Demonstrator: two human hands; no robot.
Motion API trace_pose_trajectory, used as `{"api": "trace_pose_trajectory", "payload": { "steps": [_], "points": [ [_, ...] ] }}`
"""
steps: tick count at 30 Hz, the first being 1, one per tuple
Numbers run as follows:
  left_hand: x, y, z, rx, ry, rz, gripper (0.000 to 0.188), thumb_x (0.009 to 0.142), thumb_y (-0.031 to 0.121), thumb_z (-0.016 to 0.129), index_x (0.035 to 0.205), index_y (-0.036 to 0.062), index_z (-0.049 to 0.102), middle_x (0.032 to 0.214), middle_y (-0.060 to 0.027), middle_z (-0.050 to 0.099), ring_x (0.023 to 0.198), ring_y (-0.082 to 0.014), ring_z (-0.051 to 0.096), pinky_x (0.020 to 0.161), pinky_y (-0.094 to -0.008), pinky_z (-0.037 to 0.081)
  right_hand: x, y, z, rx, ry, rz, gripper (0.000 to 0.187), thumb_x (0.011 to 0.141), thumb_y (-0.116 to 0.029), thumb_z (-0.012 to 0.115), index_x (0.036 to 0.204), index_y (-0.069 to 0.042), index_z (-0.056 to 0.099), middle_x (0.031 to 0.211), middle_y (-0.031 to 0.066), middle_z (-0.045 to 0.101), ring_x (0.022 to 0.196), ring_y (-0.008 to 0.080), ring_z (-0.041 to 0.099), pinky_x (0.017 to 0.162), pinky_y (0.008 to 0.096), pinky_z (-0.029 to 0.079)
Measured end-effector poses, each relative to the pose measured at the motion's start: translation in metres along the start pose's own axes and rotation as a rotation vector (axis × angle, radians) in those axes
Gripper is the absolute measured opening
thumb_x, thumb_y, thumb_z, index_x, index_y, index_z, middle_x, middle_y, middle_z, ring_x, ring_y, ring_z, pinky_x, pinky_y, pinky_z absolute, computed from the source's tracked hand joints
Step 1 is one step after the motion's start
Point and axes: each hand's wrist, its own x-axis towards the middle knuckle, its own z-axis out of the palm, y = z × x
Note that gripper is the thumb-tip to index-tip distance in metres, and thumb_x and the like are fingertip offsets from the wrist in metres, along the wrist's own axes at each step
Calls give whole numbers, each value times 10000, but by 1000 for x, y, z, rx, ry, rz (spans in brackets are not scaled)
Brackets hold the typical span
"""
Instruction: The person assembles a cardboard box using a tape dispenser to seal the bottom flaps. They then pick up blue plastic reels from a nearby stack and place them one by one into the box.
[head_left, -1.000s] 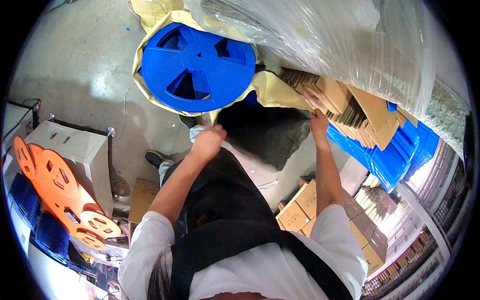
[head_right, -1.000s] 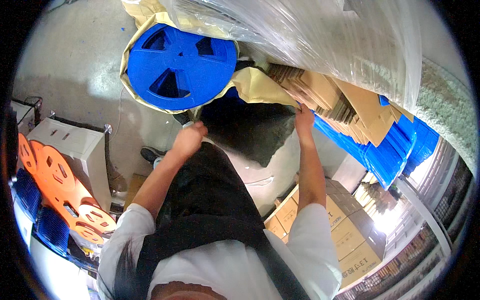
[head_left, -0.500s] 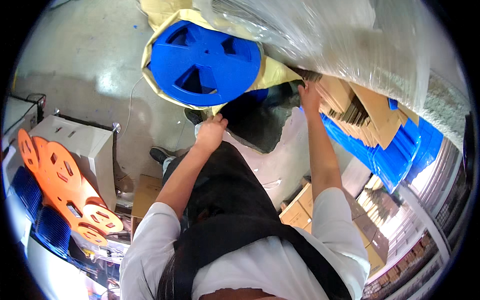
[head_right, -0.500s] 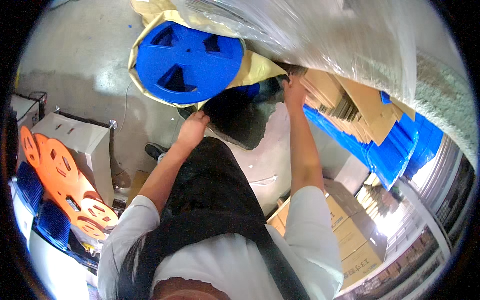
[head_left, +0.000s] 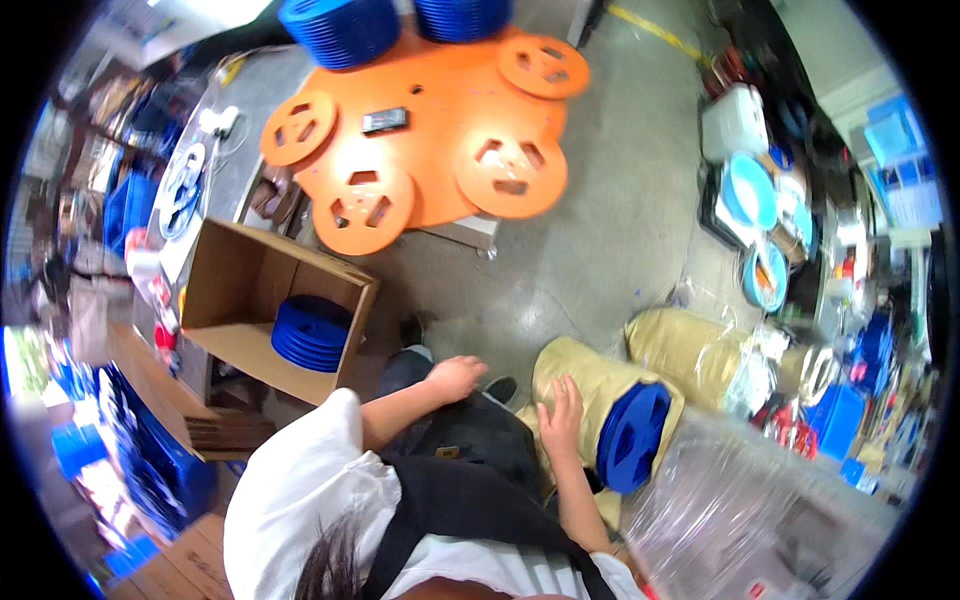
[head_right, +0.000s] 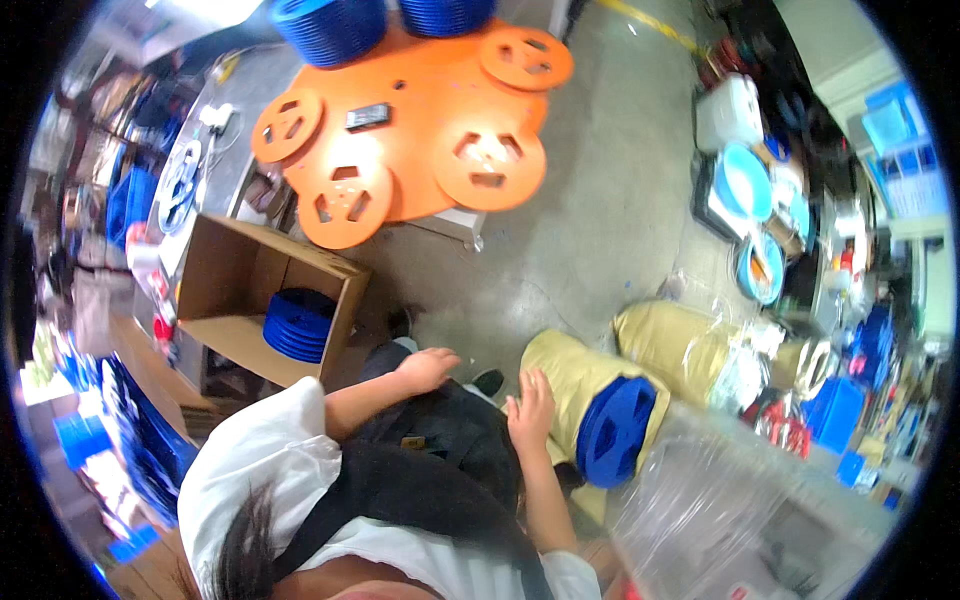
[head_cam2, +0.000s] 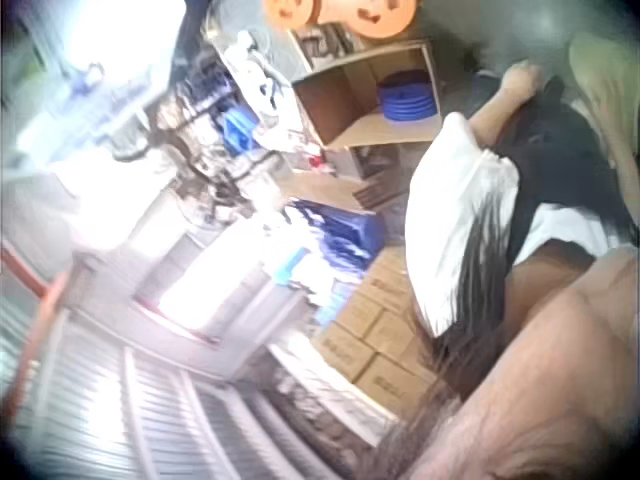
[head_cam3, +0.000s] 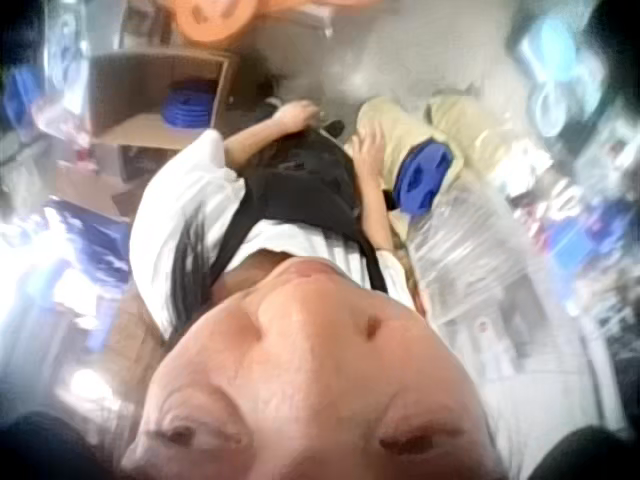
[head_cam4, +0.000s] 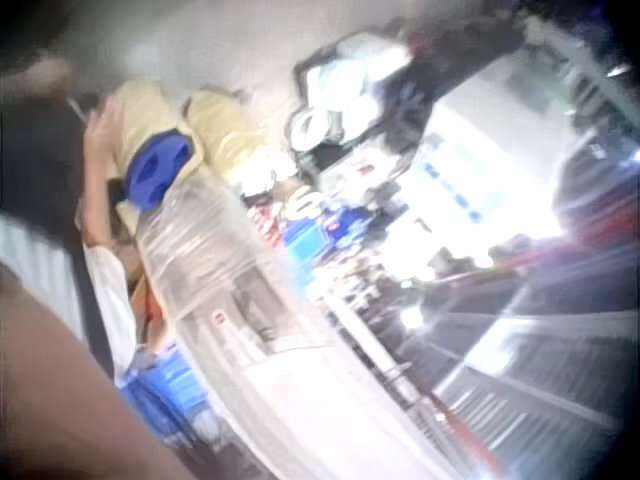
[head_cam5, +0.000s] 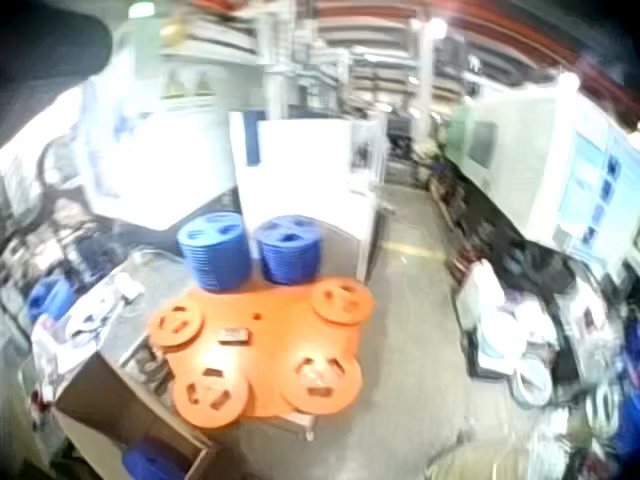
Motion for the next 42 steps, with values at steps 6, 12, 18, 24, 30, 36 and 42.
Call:
{"api": "trace_pose_trajectory", "payload": {
  "steps": [6,12,18,24,30,36,42],
  "points": [
    [-145,-128,-16,-235,390,-535,329,789,171,606,1109,97,596,1136,-140,572,1080,-325,543,900,-415,462,177,-64,36,-38,-203,-202,459,771,-139,671,1204,-93,527,1281,148,492,1175,349,466,976,417,396],
    [-252,-200,16,-400,282,-920,338,790,236,625,1108,121,627,1070,-179,614,1010,-332,595,872,-431,480,294,-183,127,23,-572,-218,416,827,-245,650,1188,-70,541,1192,144,566,1115,312,535,929,390,441],
    [-245,-237,-31,-583,450,-960,379,783,209,650,1138,90,598,1095,-177,614,1031,-338,584,887,-408,477,423,-273,181,-281,-817,-617,591,783,-299,699,1265,-23,495,1273,186,519,1207,333,471,1020,401,383],
    [-192,-236,-90,-748,673,-957,340,781,191,656,1102,87,618,1033,-172,639,938,-331,620,843,-401,489,708,-306,207,-313,-374,-603,846,681,-337,792,1333,35,401,1391,235,390,1298,358,370,1085,395,306],
    [-165,-199,-96,-1110,585,-1257,330,804,164,652,1112,51,612,1041,-162,658,961,-269,643,856,-341,488,900,-412,200,-797,-32,-731,965,599,-268,845,1401,-88,339,1454,109,345,1358,292,298,1104,439,267],
    [-123,-173,-151,-1262,590,-1314,361,817,134,664,1150,24,581,1050,-139,662,995,-214,635,867,-301,485,971,-441,239,-1262,-823,-750,537,586,-305,822,1044,-70,670,1074,110,660,1126,287,561,1113,493,209],
    [-99,-165,-160,-1281,694,-1302,361,816,132,664,1158,43,586,1044,-130,664,993,-218,636,868,-311,486,970,-436,267,-1201,-916,-602,442,613,-284,814,953,-23,702,1079,160,653,1067,303,596,895,360,487]
  ]
}}
